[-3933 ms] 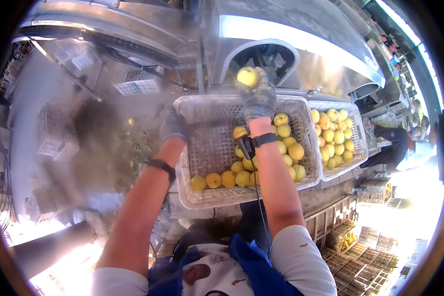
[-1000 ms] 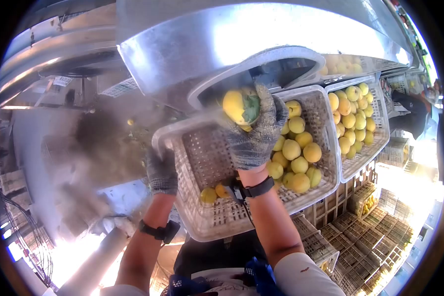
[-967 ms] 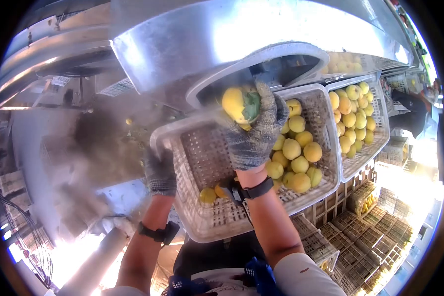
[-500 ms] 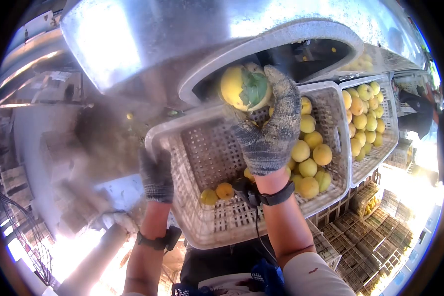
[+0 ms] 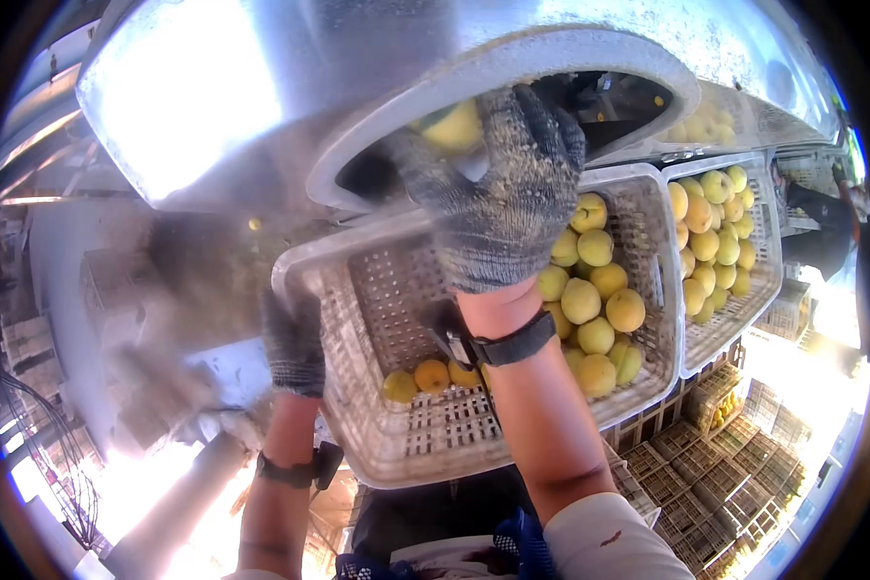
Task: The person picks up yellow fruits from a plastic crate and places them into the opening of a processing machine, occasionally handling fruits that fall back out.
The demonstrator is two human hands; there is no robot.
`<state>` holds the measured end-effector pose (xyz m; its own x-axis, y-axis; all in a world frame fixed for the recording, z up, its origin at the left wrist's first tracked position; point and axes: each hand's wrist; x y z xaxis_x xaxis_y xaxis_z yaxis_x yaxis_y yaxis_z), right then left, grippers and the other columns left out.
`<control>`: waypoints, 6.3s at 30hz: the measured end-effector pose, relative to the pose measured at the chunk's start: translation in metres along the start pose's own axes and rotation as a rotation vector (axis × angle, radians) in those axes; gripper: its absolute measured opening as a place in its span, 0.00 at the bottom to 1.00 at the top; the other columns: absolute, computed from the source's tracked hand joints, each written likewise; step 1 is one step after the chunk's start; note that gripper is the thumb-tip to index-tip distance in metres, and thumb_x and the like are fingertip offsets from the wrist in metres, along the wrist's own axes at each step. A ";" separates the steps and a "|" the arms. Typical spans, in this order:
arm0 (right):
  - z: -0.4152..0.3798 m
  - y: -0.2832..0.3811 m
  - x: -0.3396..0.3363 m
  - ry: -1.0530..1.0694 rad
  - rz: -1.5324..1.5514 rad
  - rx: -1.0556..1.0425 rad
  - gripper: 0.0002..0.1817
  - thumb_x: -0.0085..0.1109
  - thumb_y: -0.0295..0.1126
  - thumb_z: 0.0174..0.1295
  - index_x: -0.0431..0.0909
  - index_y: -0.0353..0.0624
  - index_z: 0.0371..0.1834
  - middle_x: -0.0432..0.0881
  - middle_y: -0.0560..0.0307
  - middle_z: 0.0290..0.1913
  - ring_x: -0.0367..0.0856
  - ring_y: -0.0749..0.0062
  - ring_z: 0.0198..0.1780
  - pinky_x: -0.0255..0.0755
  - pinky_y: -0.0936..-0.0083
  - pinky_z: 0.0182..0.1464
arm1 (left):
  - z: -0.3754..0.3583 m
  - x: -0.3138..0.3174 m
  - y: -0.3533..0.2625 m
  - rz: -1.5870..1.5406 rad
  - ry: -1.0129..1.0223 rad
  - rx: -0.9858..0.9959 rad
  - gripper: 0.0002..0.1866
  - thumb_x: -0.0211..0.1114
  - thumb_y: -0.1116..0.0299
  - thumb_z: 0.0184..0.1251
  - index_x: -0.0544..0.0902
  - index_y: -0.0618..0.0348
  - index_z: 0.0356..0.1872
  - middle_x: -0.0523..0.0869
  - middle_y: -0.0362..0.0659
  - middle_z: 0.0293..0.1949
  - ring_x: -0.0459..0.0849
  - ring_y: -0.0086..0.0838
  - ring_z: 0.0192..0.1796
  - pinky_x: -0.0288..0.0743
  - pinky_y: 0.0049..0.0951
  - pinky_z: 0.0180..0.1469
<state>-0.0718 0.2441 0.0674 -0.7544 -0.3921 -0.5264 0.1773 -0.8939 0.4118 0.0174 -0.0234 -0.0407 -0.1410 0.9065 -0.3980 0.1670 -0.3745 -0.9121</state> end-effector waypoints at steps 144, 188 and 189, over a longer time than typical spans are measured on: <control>-0.014 -0.005 -0.045 0.239 0.100 0.014 0.34 0.78 0.42 0.58 0.79 0.42 0.67 0.85 0.48 0.59 0.82 0.51 0.61 0.73 0.58 0.67 | 0.003 0.001 0.012 -0.208 0.001 -0.060 0.29 0.68 0.76 0.73 0.71 0.60 0.73 0.81 0.41 0.60 0.78 0.24 0.59 0.75 0.26 0.63; -0.018 0.030 -0.080 0.143 0.142 0.086 0.31 0.81 0.32 0.52 0.82 0.40 0.61 0.84 0.50 0.54 0.83 0.60 0.57 0.78 0.66 0.62 | 0.002 0.002 -0.013 -0.246 0.004 -0.058 0.26 0.70 0.70 0.72 0.74 0.63 0.69 0.84 0.43 0.57 0.80 0.26 0.57 0.75 0.29 0.63; -0.019 0.026 -0.060 0.099 0.168 0.135 0.32 0.81 0.39 0.50 0.82 0.42 0.58 0.85 0.49 0.52 0.84 0.54 0.53 0.80 0.61 0.57 | 0.000 0.004 -0.019 -0.372 0.030 -0.084 0.26 0.70 0.70 0.73 0.74 0.63 0.69 0.84 0.43 0.58 0.80 0.26 0.57 0.75 0.29 0.63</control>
<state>-0.0097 0.2408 0.0958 -0.6548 -0.5579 -0.5099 0.2040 -0.7800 0.5916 0.0136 -0.0130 -0.0253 -0.1789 0.9832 -0.0375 0.1890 -0.0031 -0.9820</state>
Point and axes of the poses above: each hand's wrist, its own z-axis towards the middle knuckle, its own x-axis out of the palm, y = z × x
